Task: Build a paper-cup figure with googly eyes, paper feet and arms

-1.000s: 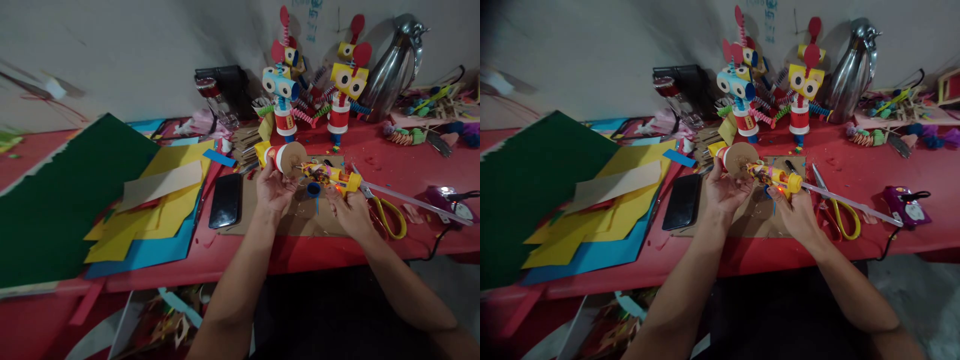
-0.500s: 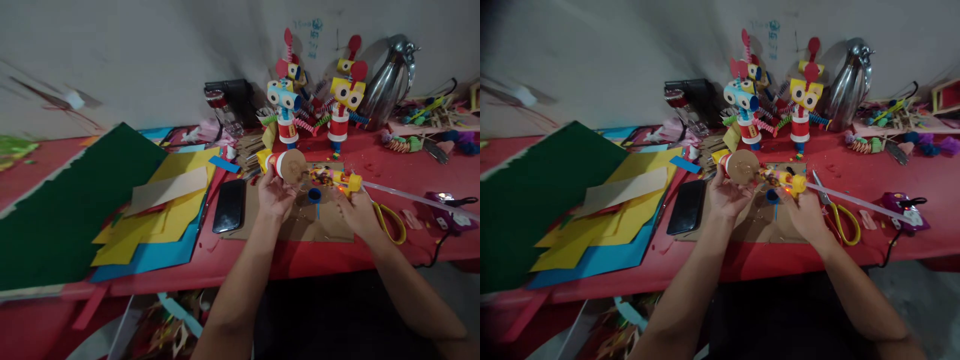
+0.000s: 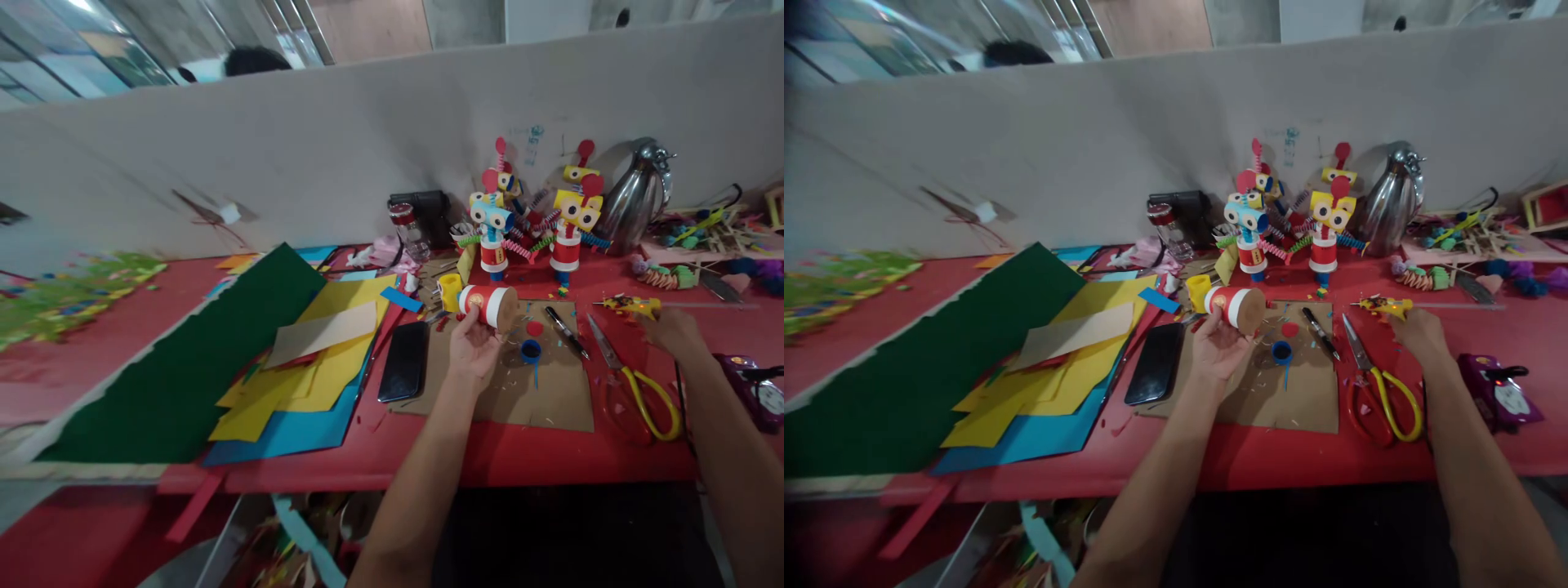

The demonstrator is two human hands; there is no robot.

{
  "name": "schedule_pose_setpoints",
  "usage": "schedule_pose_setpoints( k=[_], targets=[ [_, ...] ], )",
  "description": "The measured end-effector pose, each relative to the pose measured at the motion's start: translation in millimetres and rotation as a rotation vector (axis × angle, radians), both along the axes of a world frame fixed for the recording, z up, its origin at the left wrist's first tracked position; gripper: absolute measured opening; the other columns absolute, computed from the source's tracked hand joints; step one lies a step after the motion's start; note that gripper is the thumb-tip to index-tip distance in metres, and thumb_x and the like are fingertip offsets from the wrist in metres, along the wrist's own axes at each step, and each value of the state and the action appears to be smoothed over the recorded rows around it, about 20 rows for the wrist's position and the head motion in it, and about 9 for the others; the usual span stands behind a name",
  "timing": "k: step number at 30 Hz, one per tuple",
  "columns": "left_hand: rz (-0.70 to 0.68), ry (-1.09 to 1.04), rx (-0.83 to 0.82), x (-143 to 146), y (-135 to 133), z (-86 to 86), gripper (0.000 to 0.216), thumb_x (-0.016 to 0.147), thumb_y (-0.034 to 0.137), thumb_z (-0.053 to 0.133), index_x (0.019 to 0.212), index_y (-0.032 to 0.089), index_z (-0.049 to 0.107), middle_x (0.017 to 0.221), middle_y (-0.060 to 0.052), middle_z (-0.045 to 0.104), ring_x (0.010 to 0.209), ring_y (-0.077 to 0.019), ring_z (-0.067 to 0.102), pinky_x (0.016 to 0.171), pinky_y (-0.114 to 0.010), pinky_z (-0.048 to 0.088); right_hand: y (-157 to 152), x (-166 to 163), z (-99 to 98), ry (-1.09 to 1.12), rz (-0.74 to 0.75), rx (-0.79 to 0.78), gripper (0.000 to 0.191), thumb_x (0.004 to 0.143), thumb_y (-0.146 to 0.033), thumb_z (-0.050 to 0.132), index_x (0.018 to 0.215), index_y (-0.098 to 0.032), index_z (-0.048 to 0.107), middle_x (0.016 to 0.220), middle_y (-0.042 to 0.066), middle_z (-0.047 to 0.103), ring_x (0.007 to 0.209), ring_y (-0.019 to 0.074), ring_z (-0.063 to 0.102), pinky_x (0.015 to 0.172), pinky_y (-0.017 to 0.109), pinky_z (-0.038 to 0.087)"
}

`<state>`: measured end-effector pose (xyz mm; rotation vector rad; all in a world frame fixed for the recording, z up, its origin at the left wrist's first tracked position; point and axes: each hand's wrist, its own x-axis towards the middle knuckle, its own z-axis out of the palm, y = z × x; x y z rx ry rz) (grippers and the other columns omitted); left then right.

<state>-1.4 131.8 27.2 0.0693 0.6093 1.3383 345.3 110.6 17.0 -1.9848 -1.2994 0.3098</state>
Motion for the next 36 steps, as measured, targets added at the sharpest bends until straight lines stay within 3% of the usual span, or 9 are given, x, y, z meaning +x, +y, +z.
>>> schedule_pose_setpoints(
  k=[3, 6, 8, 10, 13, 19, 23, 26, 36],
  targets=[
    [0.027, 0.025, -0.02, 1.9, 1.1, 1.1, 0.012, 0.091, 0.017, 0.065, 0.082, 0.02, 0.07, 0.075, -0.002, 0.078, 0.068, -0.016, 0.074, 0.067, -0.027, 0.059, -8.3, -7.7, 4.1, -0.147, -0.072, -0.023, 0.057, 0.069, -0.019, 0.08, 0.045, -0.032, 0.029, 0.042, -0.004, 0.03, 0.051, 0.0236, 0.048, 0.062, 0.042, 0.037],
    [0.041, 0.031, -0.068, 2.4, 2.6, 0.5, 0.014, 0.092, 0.016, 0.062, 0.082, 0.018, 0.07, 0.072, -0.002, 0.077, 0.064, -0.0147, 0.072, 0.067, -0.026, 0.058, -14.5, -32.5, 12.5, -0.285, 0.031, 0.028, 0.028, 0.08, -0.024, 0.069, 0.059, -0.026, 0.05, 0.064, 0.012, 0.06, 0.075, 0.0332, 0.064, 0.074, 0.047, 0.046],
    [0.039, 0.023, -0.082, 1.7, 3.8, -1.1, 0.013, 0.092, 0.016, 0.062, 0.082, 0.018, 0.071, 0.072, -0.002, 0.076, 0.065, -0.0151, 0.072, 0.071, -0.027, 0.059, -16.3, -56.9, 17.2, -0.314, 0.157, 0.059, 0.007, 0.084, -0.022, 0.062, 0.077, -0.021, 0.065, 0.083, 0.015, 0.072, 0.084, 0.0315, 0.068, 0.081, 0.045, 0.05],
    [0.048, 0.011, -0.081, 0.4, 5.1, -3.0, 0.012, 0.092, 0.015, 0.063, 0.085, 0.019, 0.072, 0.075, -0.002, 0.077, 0.07, -0.0165, 0.073, 0.077, -0.03, 0.06, -17.1, -83.2, 19.2, -0.292, 0.293, 0.087, 0.011, 0.085, -0.022, 0.061, 0.085, -0.023, 0.071, 0.09, 0.009, 0.077, 0.086, 0.0266, 0.071, 0.082, 0.039, 0.053],
    [0.067, -0.008, -0.085, -1.7, 6.4, -5.1, 0.011, 0.09, 0.015, 0.064, 0.085, 0.02, 0.073, 0.081, -0.003, 0.079, 0.076, -0.0181, 0.075, 0.084, -0.033, 0.06, -17.5, -116.6, 16.0, -0.193, 0.494, 0.176, 0.017, 0.089, -0.025, 0.058, 0.085, -0.025, 0.075, 0.088, 0.007, 0.079, 0.085, 0.025, 0.073, 0.078, 0.036, 0.056],
    [0.069, -0.023, -0.043, -2.7, 5.8, -1.5, 0.014, 0.092, 0.016, 0.062, 0.084, 0.018, 0.073, 0.079, -0.004, 0.079, 0.074, -0.0183, 0.076, 0.079, -0.031, 0.061, -9.0, -148.8, -9.0, -0.138, 0.669, 0.256, 0.021, 0.084, -0.017, 0.057, 0.089, -0.023, 0.076, 0.092, 0.009, 0.077, 0.092, 0.0268, 0.073, 0.082, 0.042, 0.058],
    [0.067, -0.019, -0.048, -2.3, 4.8, 2.6, 0.019, 0.096, 0.017, 0.057, 0.081, 0.018, 0.07, 0.075, -0.004, 0.078, 0.068, -0.0169, 0.074, 0.071, -0.029, 0.06, -4.6, -157.7, -26.3, -0.166, 0.65, 0.317, 0.034, 0.069, -0.008, 0.056, 0.096, -0.021, 0.074, 0.104, 0.012, 0.074, 0.104, 0.03, 0.07, 0.093, 0.049, 0.057],
    [0.043, -0.016, -0.031, -4.5, 5.8, 0.7, 0.02, 0.097, 0.022, 0.057, 0.082, 0.019, 0.069, 0.073, -0.002, 0.076, 0.068, -0.0167, 0.072, 0.073, -0.029, 0.059, -8.3, -160.5, -30.6, -0.169, 0.641, 0.302, 0.036, 0.069, -0.007, 0.056, 0.098, -0.022, 0.071, 0.106, 0.012, 0.072, 0.109, 0.0309, 0.068, 0.097, 0.051, 0.055],
    [0.06, 0.057, -0.044, -6.0, 12.5, -7.0, 0.027, 0.098, 0.043, 0.057, 0.109, 0.021, 0.07, 0.084, -0.003, 0.075, 0.08, -0.0175, 0.071, 0.076, -0.03, 0.055, -21.3, -163.2, -11.9, -0.304, 0.684, 0.138, 0.035, 0.069, -0.008, 0.063, 0.1, -0.022, 0.071, 0.116, 0.011, 0.067, 0.115, 0.0328, 0.06, 0.103, 0.053, 0.049]
  ],
)
